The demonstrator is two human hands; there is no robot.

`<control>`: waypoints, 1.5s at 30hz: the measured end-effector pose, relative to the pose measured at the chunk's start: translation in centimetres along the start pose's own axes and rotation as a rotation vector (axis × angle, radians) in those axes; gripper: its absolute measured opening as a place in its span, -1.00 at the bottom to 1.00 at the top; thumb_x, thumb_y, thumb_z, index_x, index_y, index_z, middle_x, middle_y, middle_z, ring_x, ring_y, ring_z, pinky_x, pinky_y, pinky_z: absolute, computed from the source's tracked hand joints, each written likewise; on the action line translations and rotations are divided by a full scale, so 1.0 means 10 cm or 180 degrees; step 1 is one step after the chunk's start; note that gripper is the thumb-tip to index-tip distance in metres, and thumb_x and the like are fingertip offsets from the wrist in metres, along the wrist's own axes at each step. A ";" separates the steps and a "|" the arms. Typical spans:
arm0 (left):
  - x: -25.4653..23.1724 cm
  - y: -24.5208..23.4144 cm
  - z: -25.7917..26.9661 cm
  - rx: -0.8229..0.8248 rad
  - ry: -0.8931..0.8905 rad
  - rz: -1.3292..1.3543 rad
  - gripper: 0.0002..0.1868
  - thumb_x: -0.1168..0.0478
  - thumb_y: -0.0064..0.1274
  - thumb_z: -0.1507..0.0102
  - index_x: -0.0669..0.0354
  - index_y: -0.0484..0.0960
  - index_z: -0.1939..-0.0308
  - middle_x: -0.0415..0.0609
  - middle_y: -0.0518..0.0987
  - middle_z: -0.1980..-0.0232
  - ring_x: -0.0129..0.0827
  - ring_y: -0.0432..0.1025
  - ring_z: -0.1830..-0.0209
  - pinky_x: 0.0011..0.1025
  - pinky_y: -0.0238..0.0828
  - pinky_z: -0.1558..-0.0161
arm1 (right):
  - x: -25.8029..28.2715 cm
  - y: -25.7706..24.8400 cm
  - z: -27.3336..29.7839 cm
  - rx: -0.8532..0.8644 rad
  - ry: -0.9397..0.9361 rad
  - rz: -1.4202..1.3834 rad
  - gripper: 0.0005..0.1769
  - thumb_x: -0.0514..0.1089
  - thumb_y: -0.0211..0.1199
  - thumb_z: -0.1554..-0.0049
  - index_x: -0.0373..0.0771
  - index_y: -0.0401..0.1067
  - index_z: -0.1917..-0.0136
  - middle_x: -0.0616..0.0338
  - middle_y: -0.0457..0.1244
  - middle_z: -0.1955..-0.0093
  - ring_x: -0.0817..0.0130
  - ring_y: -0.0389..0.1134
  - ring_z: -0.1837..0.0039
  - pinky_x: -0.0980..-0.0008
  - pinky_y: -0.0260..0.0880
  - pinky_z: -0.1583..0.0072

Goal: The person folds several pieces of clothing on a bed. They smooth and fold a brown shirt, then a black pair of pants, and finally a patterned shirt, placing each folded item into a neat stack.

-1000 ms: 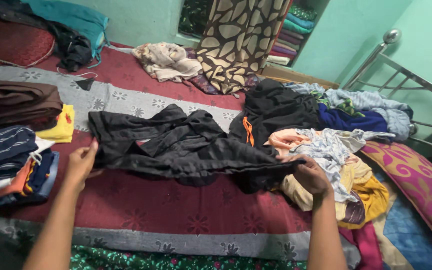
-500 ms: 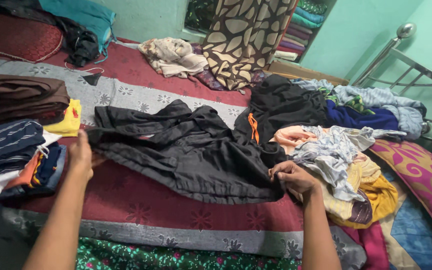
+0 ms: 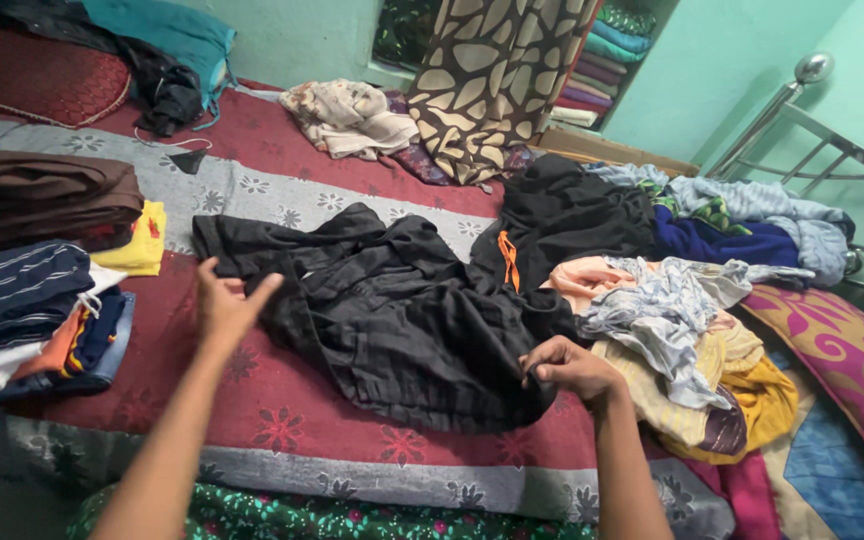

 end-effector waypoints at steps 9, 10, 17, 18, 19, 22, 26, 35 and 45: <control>-0.09 0.69 0.02 0.0214 0.0738 -0.1865 0.10 0.12 0.37 -0.02 0.18 0.09 -0.55 0.46 0.43 -0.16 0.28 0.42 -0.10 -0.03 0.40 -0.13 | 0.10 0.10 -0.16 -0.0109 0.0092 -0.0419 -0.74 -0.11 0.49 -0.07 -0.35 0.62 0.07 0.11 0.43 0.09 0.42 0.38 0.03 0.47 0.31 -0.04; 0.04 0.67 -0.10 0.0347 0.0248 -0.1494 -0.01 0.20 0.28 -0.04 0.24 0.14 -0.50 0.47 0.49 -0.08 0.29 0.46 -0.08 -0.02 0.43 -0.12 | 0.12 0.03 -0.18 -0.0243 0.0211 -0.0279 -0.75 -0.12 0.49 -0.07 -0.36 0.61 0.08 0.13 0.42 0.09 0.43 0.37 0.02 0.47 0.32 -0.05; -0.32 0.20 -1.56 -0.0365 -0.0806 0.0807 -0.63 0.35 0.08 -0.20 0.13 0.51 -0.10 0.07 0.58 -0.03 -0.09 0.50 0.03 -0.12 0.48 0.04 | 1.30 -0.62 -0.48 -0.3021 -0.1587 0.0973 -0.85 -0.11 0.18 -0.25 -0.18 0.50 0.00 0.34 0.32 0.04 0.53 0.31 0.03 0.43 0.32 0.01; -0.47 0.14 -1.70 -0.0389 -0.0813 0.1584 -0.58 0.39 0.06 -0.20 0.06 0.48 -0.15 0.05 0.55 -0.09 -0.11 0.50 -0.02 -0.11 0.50 0.01 | 1.51 -0.66 -0.45 -0.3122 -0.2039 0.0387 -0.83 -0.13 0.12 -0.30 -0.18 0.50 -0.02 0.30 0.33 0.01 0.47 0.33 0.00 0.39 0.36 -0.05; -0.63 0.08 -1.82 -0.0309 -0.0561 0.2709 -0.51 0.43 0.04 -0.21 -0.02 0.44 -0.20 0.02 0.53 -0.15 -0.12 0.49 -0.08 -0.10 0.53 -0.03 | 1.70 -0.70 -0.40 -0.3189 -0.2495 -0.0214 -0.80 -0.15 0.06 -0.35 -0.17 0.50 -0.05 0.26 0.34 -0.02 0.42 0.35 -0.04 0.35 0.40 -0.11; -0.76 -0.13 -1.87 0.0110 0.0056 0.4799 -0.30 0.53 -0.03 -0.21 -0.25 0.34 -0.34 -0.07 0.45 -0.34 -0.15 0.46 -0.24 -0.07 0.62 -0.13 | 1.85 -0.68 -0.19 -0.3190 -0.2889 -0.0851 -0.76 -0.17 -0.04 -0.33 -0.16 0.46 -0.09 0.18 0.38 -0.07 0.34 0.40 -0.15 0.27 0.41 -0.27; 0.01 -0.11 -1.32 -0.0206 -0.0735 0.4178 -0.21 0.47 0.05 -0.20 -0.30 0.25 -0.42 -0.03 0.43 -0.36 -0.14 0.44 -0.19 -0.13 0.48 -0.04 | 1.22 -0.66 0.06 -0.2808 -0.2665 -0.1121 -0.68 -0.14 -0.06 -0.36 -0.29 0.43 -0.21 0.19 0.36 -0.13 0.38 0.37 -0.22 0.32 0.28 -0.49; 1.04 0.05 -0.02 0.0178 -0.0850 0.3186 -0.01 0.48 0.10 -0.13 -0.44 0.12 -0.52 -0.12 0.32 -0.44 -0.27 0.33 -0.33 -0.12 0.37 -0.13 | -0.50 -0.36 0.62 -0.1839 -0.0034 0.0960 -0.76 -0.37 0.16 -0.16 -0.40 0.55 -0.08 0.03 0.43 -0.10 0.40 0.36 -0.13 0.43 0.28 -0.18; 0.63 -0.03 0.27 -0.0020 0.0129 0.2248 -0.32 0.62 0.01 -0.10 0.18 0.58 -0.31 -0.11 0.49 -0.26 -0.61 0.35 0.08 -0.66 0.28 0.14 | 0.56 0.99 -0.45 -0.2381 -0.0810 0.3237 -0.59 -0.49 0.04 0.16 -0.32 0.58 0.10 0.01 0.43 0.07 0.12 0.47 -0.04 0.26 0.43 -0.13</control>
Point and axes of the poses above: each hand's wrist, its own z-axis away from the middle knuckle, its own y-axis out of the palm, x = y × z, the point moved 3 cm from there along -z, towards the middle knuckle
